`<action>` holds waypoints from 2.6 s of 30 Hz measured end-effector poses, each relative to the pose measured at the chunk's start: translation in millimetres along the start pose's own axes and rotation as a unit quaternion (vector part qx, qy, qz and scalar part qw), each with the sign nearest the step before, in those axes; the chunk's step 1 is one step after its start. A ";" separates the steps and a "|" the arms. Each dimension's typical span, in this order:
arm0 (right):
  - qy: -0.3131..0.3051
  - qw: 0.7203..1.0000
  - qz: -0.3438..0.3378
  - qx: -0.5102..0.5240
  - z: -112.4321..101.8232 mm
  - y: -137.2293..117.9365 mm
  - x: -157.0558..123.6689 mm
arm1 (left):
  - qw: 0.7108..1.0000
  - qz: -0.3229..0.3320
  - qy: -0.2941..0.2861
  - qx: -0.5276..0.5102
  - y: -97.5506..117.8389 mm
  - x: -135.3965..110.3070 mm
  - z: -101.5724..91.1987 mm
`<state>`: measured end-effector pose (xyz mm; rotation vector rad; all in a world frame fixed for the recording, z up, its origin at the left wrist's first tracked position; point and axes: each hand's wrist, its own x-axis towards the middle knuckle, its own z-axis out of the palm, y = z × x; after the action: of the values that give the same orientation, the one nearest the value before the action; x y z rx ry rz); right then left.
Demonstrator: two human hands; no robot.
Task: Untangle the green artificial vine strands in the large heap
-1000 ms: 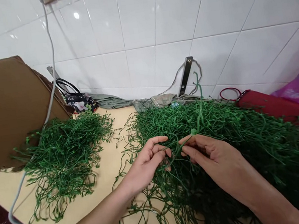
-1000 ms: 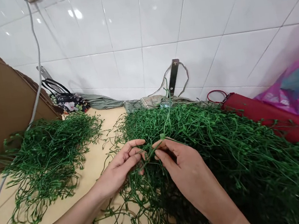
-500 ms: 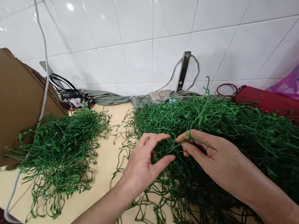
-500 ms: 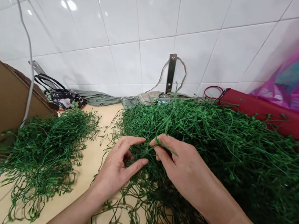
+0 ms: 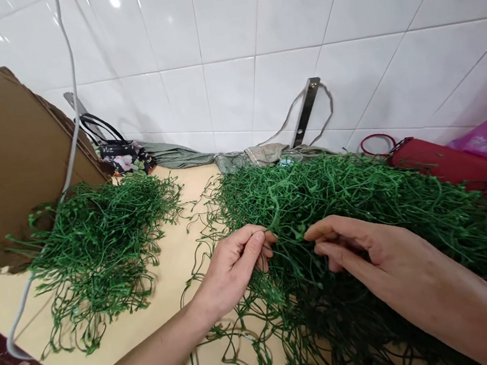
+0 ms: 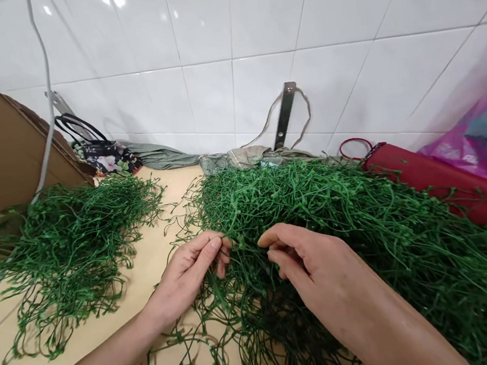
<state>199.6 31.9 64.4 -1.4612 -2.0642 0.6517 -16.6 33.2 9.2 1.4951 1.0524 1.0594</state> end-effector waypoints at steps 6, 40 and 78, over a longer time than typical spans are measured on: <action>0.094 0.995 -0.005 0.043 10.6 -5.1 4.1 | 0.996 0.050 -0.020 0.073 -5.3 -3.6 0.0; -0.077 0.984 0.028 0.158 28.5 8.0 2.7 | 0.999 -0.005 -0.024 -0.034 0.0 1.0 0.5; 0.020 0.997 -0.036 0.059 52.3 -6.7 5.6 | 0.990 0.026 0.004 0.137 1.9 -7.7 -1.1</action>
<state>158.9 30.7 30.5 -1.3184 -2.0027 0.6966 -19.3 25.7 10.4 1.7449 1.2079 0.9872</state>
